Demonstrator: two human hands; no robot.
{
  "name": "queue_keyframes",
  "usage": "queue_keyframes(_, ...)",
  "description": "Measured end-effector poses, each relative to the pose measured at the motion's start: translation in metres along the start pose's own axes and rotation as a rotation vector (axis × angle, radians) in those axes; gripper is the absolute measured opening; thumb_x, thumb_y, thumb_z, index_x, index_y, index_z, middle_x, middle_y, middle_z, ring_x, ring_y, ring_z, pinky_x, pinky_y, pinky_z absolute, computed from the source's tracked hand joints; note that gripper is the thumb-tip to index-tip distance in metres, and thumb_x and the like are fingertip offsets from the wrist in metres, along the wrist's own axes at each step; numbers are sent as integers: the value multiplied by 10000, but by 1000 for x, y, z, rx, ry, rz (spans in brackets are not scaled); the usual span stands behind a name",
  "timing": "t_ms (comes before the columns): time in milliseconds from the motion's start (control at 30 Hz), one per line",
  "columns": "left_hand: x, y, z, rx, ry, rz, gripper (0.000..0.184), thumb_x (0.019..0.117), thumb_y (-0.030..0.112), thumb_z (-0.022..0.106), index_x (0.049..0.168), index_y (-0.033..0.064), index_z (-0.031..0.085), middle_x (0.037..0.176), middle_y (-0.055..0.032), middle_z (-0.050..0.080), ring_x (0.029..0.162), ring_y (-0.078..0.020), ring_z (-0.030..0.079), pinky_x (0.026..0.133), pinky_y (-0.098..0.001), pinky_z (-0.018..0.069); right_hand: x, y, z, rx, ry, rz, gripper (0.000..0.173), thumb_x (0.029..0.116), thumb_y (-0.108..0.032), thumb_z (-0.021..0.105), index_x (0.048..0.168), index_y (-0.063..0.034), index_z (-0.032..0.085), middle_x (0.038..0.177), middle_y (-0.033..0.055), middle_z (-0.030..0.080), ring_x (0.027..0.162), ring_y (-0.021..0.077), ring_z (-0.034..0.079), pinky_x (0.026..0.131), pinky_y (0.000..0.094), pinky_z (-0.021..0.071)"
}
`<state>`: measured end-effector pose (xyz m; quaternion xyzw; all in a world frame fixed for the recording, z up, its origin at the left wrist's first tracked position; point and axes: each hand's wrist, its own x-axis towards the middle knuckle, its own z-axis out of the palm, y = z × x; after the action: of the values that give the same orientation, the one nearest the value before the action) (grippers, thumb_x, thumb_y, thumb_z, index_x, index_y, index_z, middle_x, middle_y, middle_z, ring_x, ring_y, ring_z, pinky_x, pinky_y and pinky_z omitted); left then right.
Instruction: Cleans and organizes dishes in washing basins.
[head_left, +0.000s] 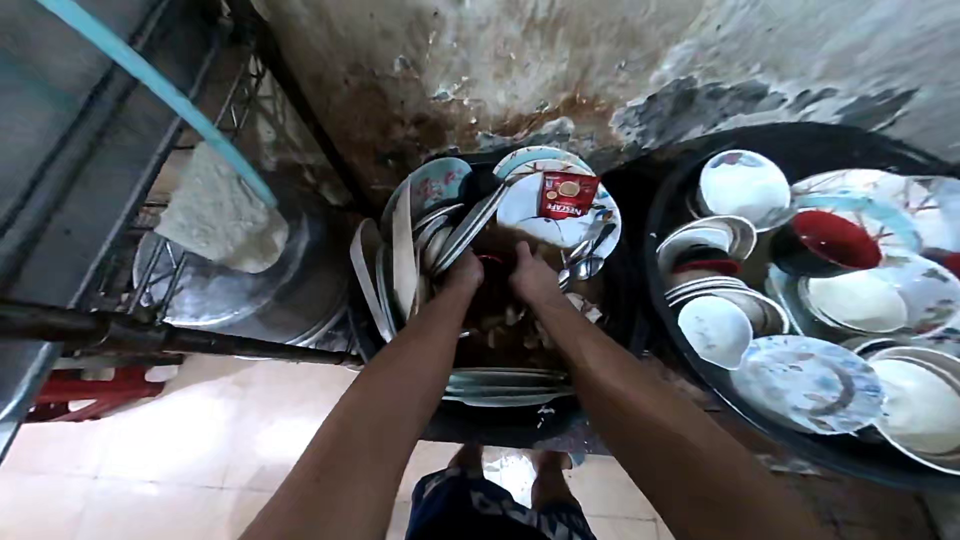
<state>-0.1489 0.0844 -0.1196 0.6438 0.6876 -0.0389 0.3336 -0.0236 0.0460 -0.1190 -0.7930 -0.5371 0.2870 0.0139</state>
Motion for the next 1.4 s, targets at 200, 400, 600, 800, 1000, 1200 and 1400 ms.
queue_keyframes(200, -46, 4, -9, 35, 162, 119, 657, 981, 31, 562, 1585, 222, 388, 1472, -222, 550, 1197, -457, 636, 945, -620, 540, -54, 50, -24, 15, 489, -521, 564, 833, 34, 707, 1374, -61, 579, 1381, 232, 589, 1273, 440, 578, 1010, 641, 487)
queue_keyframes(400, -86, 53, -33, -65, 94, 276, 628, 956, 62, 639, 1538, 157, 424, 1590, -176, 408, 1133, -396, 674, 902, -565, 584, -52, 63, -15, 79, 254, -589, 509, 812, 20, 757, 1259, -224, 737, 1695, 180, 201, 1494, 418, 353, 1117, 626, 440)
queue_keyframes(600, -57, 71, -75, -355, 91, 565, 598, 963, 100, 651, 1532, 106, 469, 1433, -160, 598, 1292, -310, 607, 1067, -535, 515, -72, 93, -68, 263, 532, -276, 320, 1014, -38, 536, 1313, 33, 626, 1497, 275, 463, 1301, 425, 554, 1061, 590, 494)
queue_keyframes(800, 53, 83, -96, -142, 126, 43, 847, 947, 716, 536, 1438, 26, 549, 1381, -280, 599, 1289, -441, 583, 1045, -670, 458, -87, 200, -133, 237, 729, 175, 412, 1039, -171, 508, 1398, 18, 577, 1476, 350, 452, 1371, 515, 452, 1097, 688, 389)
queue_keyframes(1000, 88, 91, -87, -194, 135, -21, 1088, 717, 568, 876, 1511, -16, 414, 1402, -282, 572, 1301, -427, 570, 1063, -632, 466, -93, 277, -151, 306, 781, 342, 529, 1023, -420, 603, 1297, 32, 635, 1363, 388, 524, 1270, 553, 516, 1028, 713, 418)
queue_keyframes(1200, -10, 111, -121, 4, 383, 185, 706, 915, 394, 705, 1520, 138, 447, 1297, -232, 656, 1131, -444, 668, 894, -665, 534, -124, 234, -137, 243, 830, 171, 473, 1035, -322, 586, 1331, 46, 600, 1436, 349, 475, 1342, 497, 476, 1102, 631, 413)
queue_keyframes(1400, -59, 89, -47, 84, 44, 315, 485, 962, 105, 611, 1438, 192, 580, 1214, -262, 681, 1105, -469, 670, 889, -676, 541, -64, 111, -59, 668, 240, -166, 690, 957, -272, 746, 1540, -117, 410, 1371, 176, 603, 1047, 301, 701, 878, 522, 604)
